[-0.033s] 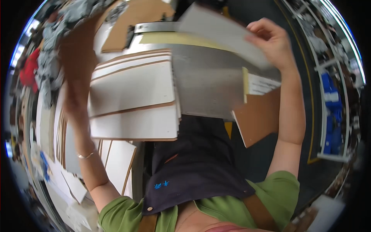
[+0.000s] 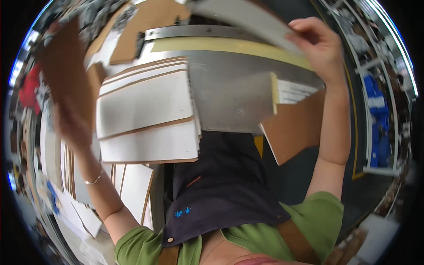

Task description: The recorder is assembling white leather components with brown cardboard-like inserts using a benchtop industrial press machine.

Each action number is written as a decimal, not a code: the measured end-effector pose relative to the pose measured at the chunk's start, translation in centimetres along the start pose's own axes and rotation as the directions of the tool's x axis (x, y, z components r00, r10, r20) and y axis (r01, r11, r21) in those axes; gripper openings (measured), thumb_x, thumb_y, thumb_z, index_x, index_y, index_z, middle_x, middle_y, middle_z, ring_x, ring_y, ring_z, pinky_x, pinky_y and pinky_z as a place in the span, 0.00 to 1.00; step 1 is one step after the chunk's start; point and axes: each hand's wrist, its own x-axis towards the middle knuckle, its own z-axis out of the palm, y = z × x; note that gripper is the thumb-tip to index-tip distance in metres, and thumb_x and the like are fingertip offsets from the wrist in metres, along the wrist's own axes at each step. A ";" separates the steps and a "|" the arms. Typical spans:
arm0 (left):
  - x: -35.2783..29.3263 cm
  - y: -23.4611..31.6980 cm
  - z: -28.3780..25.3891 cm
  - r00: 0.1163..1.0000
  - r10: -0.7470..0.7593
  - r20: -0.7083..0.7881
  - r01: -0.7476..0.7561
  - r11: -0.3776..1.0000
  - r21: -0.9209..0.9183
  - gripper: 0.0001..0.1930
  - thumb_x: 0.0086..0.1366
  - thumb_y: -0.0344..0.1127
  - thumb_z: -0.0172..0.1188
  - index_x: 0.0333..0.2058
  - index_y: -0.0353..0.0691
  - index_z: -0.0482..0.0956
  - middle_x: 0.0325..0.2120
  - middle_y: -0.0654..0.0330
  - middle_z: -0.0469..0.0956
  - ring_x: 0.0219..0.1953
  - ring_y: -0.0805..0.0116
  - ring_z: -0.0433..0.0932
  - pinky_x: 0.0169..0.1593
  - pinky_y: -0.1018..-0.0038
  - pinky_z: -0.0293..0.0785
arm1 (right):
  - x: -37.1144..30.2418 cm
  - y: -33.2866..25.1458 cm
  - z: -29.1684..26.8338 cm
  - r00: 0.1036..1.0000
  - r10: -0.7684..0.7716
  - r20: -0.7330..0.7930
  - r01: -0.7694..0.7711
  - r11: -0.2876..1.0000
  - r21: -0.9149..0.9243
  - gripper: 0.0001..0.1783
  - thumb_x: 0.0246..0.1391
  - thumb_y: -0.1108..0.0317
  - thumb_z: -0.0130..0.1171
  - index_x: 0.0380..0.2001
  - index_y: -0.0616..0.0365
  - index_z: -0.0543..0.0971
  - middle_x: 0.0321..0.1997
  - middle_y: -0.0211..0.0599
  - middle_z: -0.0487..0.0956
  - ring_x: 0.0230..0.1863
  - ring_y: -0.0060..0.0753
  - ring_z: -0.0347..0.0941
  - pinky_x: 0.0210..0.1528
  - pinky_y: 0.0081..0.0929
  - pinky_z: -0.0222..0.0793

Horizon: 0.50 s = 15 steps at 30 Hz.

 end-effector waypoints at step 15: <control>-2.2 31.7 18.0 0.298 0.663 0.687 -0.541 0.710 -0.450 0.32 0.67 0.58 0.49 0.65 0.53 0.61 0.68 0.50 0.53 0.66 0.31 0.56 0.59 0.31 0.56 | -16.0 -5.4 -5.1 0.891 0.382 0.244 -0.208 0.824 -0.528 0.14 0.38 0.71 0.71 0.33 0.54 0.82 0.50 0.36 0.78 0.53 0.45 0.73 0.53 0.39 0.68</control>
